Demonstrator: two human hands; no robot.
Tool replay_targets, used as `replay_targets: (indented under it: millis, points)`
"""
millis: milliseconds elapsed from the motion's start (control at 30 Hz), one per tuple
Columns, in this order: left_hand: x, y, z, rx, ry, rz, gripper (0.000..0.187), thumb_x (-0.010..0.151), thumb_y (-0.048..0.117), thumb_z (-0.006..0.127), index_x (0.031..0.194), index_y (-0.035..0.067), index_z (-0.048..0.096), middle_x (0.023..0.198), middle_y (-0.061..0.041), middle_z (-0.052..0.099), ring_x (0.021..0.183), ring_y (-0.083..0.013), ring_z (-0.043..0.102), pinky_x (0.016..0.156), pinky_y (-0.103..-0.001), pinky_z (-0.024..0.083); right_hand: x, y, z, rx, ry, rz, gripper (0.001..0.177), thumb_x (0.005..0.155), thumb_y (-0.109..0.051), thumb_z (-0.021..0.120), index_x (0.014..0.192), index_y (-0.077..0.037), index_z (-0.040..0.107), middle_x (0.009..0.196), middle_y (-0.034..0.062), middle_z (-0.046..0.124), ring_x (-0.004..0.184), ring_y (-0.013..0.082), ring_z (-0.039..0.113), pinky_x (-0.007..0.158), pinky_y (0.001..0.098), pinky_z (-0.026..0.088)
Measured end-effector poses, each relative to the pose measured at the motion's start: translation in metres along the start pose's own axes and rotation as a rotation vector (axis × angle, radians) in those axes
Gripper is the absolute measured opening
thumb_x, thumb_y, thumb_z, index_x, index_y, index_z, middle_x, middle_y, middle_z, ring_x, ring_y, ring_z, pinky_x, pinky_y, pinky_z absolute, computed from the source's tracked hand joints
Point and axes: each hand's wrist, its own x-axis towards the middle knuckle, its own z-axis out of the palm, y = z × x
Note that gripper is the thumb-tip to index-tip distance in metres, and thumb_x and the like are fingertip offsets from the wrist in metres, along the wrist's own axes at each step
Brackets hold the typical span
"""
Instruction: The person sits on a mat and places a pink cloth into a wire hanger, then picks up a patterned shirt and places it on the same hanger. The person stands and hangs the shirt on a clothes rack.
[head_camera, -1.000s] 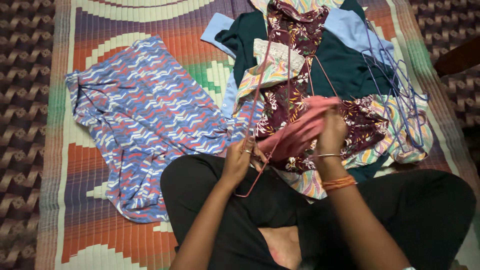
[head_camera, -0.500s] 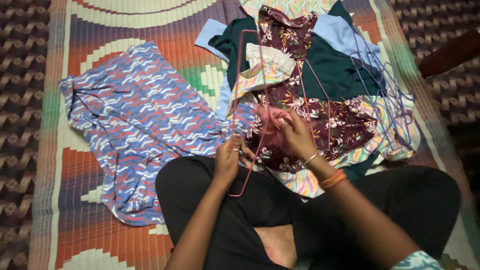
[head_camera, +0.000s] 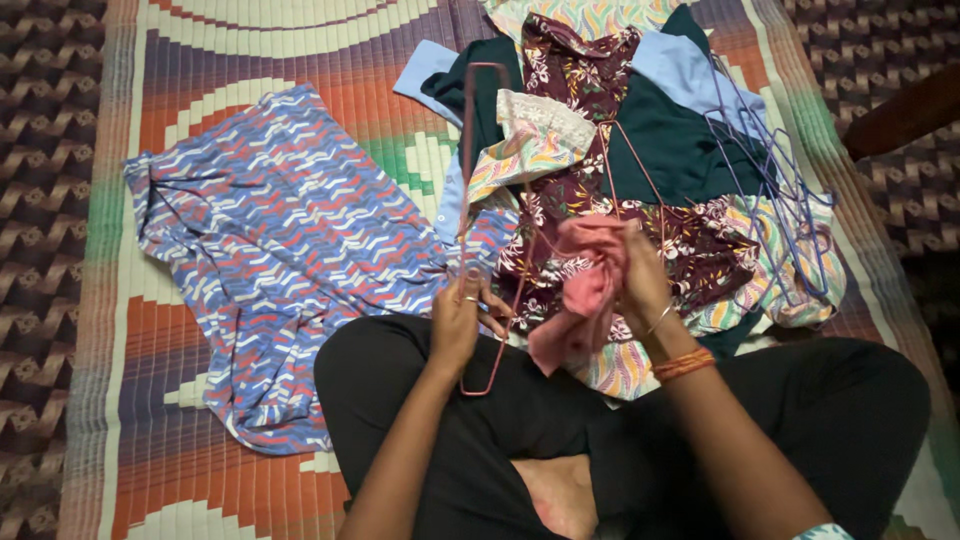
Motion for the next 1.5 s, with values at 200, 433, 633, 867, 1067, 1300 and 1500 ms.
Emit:
replay_targets:
  millis: [200, 433, 633, 867, 1067, 1300, 1500]
  points:
    - [-0.001, 0.002, 0.004, 0.145, 0.032, 0.057, 0.042, 0.108, 0.034, 0.043, 0.086, 0.001, 0.057, 0.073, -0.018, 0.072, 0.05, -0.0212, 0.069, 0.043, -0.03, 0.056, -0.007, -0.003, 0.024, -0.347, 0.178, 0.266, 0.044, 0.116, -0.031, 0.037, 0.139, -0.013, 0.07, 0.112, 0.0177, 0.073, 0.092, 0.0221, 0.061, 0.086, 0.038, 0.046]
    - [-0.006, 0.008, 0.005, 0.092, -0.015, 0.031, 0.046, 0.109, 0.038, 0.042, 0.084, 0.002, 0.054, 0.074, -0.017, 0.073, 0.052, -0.0187, 0.07, 0.045, -0.029, 0.057, -0.008, 0.027, 0.054, -0.634, 0.16, -0.488, 0.036, 0.105, -0.01, 0.046, 0.139, -0.004, 0.055, 0.141, 0.0096, 0.061, 0.133, 0.0208, 0.06, 0.113, 0.0335, 0.046]
    - [-0.004, 0.011, 0.007, 0.176, 0.009, 0.032, 0.049, 0.11, 0.039, 0.043, 0.084, 0.0, 0.056, 0.075, -0.018, 0.072, 0.059, -0.0184, 0.073, 0.048, -0.029, 0.058, 0.004, 0.048, 0.028, -0.7, 0.275, -0.379, 0.032, 0.112, -0.015, 0.047, 0.135, 0.005, 0.058, 0.122, 0.0177, 0.057, 0.114, 0.025, 0.053, 0.096, 0.0357, 0.042]
    - [-0.004, 0.018, 0.01, 0.185, -0.042, -0.038, 0.048, 0.108, 0.04, 0.042, 0.086, -0.001, 0.056, 0.075, -0.016, 0.074, 0.055, -0.0179, 0.071, 0.048, -0.027, 0.056, 0.037, 0.096, -0.048, -0.341, 0.491, -0.357, 0.031, 0.12, -0.026, 0.049, 0.108, -0.001, 0.063, 0.079, -0.0031, 0.053, 0.072, 0.0074, 0.045, 0.064, 0.025, 0.036]
    - [-0.004, 0.012, 0.008, 0.167, -0.044, -0.029, 0.051, 0.109, 0.042, 0.041, 0.086, -0.001, 0.056, 0.074, -0.016, 0.073, 0.057, -0.0172, 0.071, 0.049, -0.027, 0.057, 0.014, 0.077, -0.033, -0.541, 0.419, -0.389, 0.026, 0.115, -0.022, 0.053, 0.109, 0.001, 0.065, 0.097, 0.002, 0.061, 0.091, 0.0077, 0.054, 0.081, 0.0249, 0.045]
    - [-0.004, 0.008, 0.004, 0.276, -0.055, 0.01, 0.053, 0.109, 0.042, 0.04, 0.085, -0.001, 0.059, 0.074, -0.016, 0.075, 0.058, -0.0165, 0.071, 0.05, -0.027, 0.058, 0.001, 0.051, 0.013, -0.456, 0.192, -0.127, 0.03, 0.106, -0.024, 0.058, 0.121, 0.0, 0.068, 0.096, -0.0008, 0.069, 0.086, 0.0058, 0.06, 0.074, 0.0223, 0.049]
    - [-0.007, 0.007, 0.001, 0.234, -0.073, -0.021, 0.052, 0.108, 0.041, 0.04, 0.085, -0.001, 0.059, 0.074, -0.016, 0.074, 0.054, -0.0188, 0.071, 0.048, -0.028, 0.058, 0.006, 0.072, -0.019, -0.445, 0.19, -0.002, 0.047, 0.111, -0.042, 0.051, 0.114, -0.002, 0.076, 0.077, -0.0075, 0.055, 0.07, 0.0017, 0.045, 0.061, 0.0212, 0.039]
